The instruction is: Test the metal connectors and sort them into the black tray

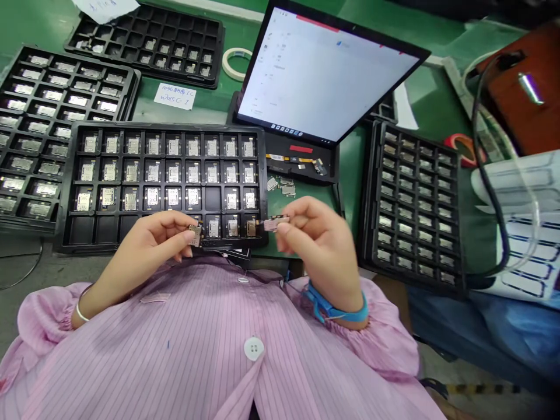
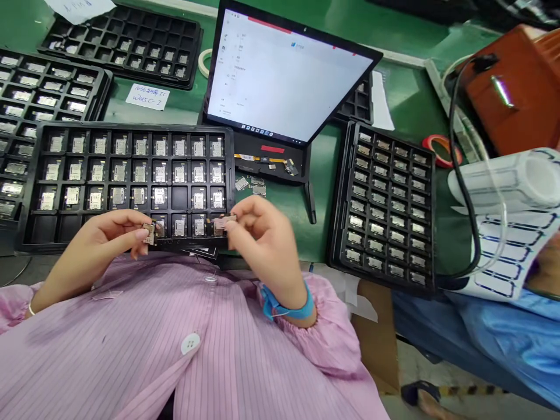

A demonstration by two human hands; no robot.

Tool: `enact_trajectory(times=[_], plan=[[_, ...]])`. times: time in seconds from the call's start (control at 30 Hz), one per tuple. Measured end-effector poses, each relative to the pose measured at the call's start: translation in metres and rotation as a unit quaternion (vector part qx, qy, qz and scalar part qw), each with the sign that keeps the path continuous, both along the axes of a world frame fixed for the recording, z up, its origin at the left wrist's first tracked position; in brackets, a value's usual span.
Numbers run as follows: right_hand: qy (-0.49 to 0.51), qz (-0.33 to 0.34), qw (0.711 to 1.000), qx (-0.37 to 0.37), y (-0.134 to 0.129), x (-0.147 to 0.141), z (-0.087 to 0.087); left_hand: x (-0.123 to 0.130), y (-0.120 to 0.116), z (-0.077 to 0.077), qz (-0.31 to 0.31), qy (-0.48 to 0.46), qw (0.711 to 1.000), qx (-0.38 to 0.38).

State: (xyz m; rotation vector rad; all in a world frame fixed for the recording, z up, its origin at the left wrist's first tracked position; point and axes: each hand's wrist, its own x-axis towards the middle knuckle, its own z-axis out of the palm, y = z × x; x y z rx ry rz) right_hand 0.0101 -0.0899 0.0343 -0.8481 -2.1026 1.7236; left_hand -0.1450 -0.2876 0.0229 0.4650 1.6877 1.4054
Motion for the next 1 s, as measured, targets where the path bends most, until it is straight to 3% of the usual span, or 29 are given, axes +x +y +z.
enact_trajectory(times=[0.13, 0.27, 0.63, 1.0], plan=[[0.028, 0.118, 0.959, -0.257, -0.024, -0.017, -0.006, 0.005, 0.011, 0.003, -0.015, -0.023, 0.999, 0.030], [0.034, 0.129, 0.929, -0.345, -0.035, -0.027, -0.009, 0.006, 0.014, 0.004, 0.003, -0.020, 0.998, 0.059], [-0.002, 0.161, 0.914, -0.372, -0.044, -0.028, -0.009, 0.006, 0.019, 0.002, 0.011, 0.011, 0.999, 0.048], [0.012, 0.109, 0.964, -0.241, -0.037, -0.025, -0.009, 0.004, 0.018, 0.005, -0.034, -0.043, 0.998, 0.029]])
